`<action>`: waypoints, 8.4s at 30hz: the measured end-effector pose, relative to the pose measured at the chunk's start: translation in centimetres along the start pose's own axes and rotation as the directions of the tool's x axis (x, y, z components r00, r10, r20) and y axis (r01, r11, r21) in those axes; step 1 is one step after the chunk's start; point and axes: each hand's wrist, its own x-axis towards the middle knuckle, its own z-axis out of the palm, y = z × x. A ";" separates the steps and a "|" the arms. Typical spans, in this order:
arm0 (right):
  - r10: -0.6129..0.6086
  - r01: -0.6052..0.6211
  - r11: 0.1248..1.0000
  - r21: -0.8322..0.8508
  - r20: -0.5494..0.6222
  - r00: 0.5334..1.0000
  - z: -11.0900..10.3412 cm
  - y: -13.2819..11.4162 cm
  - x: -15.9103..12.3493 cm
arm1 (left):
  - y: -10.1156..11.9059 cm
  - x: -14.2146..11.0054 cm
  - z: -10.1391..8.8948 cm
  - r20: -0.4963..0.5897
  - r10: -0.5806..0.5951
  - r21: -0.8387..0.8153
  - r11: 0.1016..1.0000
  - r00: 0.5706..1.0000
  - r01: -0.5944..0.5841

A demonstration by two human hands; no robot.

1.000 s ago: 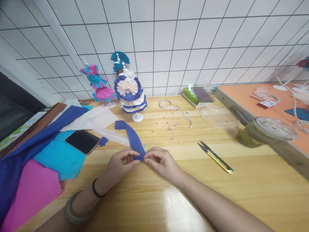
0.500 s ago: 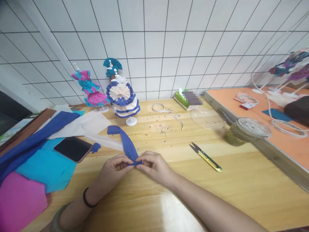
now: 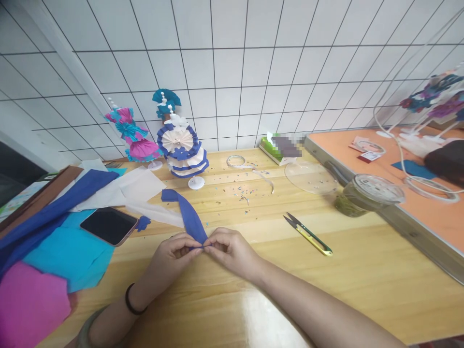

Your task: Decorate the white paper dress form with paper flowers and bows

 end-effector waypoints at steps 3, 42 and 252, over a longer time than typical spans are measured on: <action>0.024 -0.024 1.000 -0.003 0.002 1.000 0.1 0.0 0.0 | -0.1 0.0 0.0 -0.004 -0.006 0.008 1.000 1.000 0.006; 0.208 -0.202 0.883 0.424 0.032 0.978 -0.6 0.0 0.0 | 0.4 0.0 -0.6 0.019 -0.240 -0.308 0.922 0.971 0.234; 0.112 -0.095 0.970 0.223 -0.068 0.991 -0.5 -0.4 0.1 | 0.6 -0.3 0.0 -0.032 -0.171 -0.062 0.984 0.985 0.169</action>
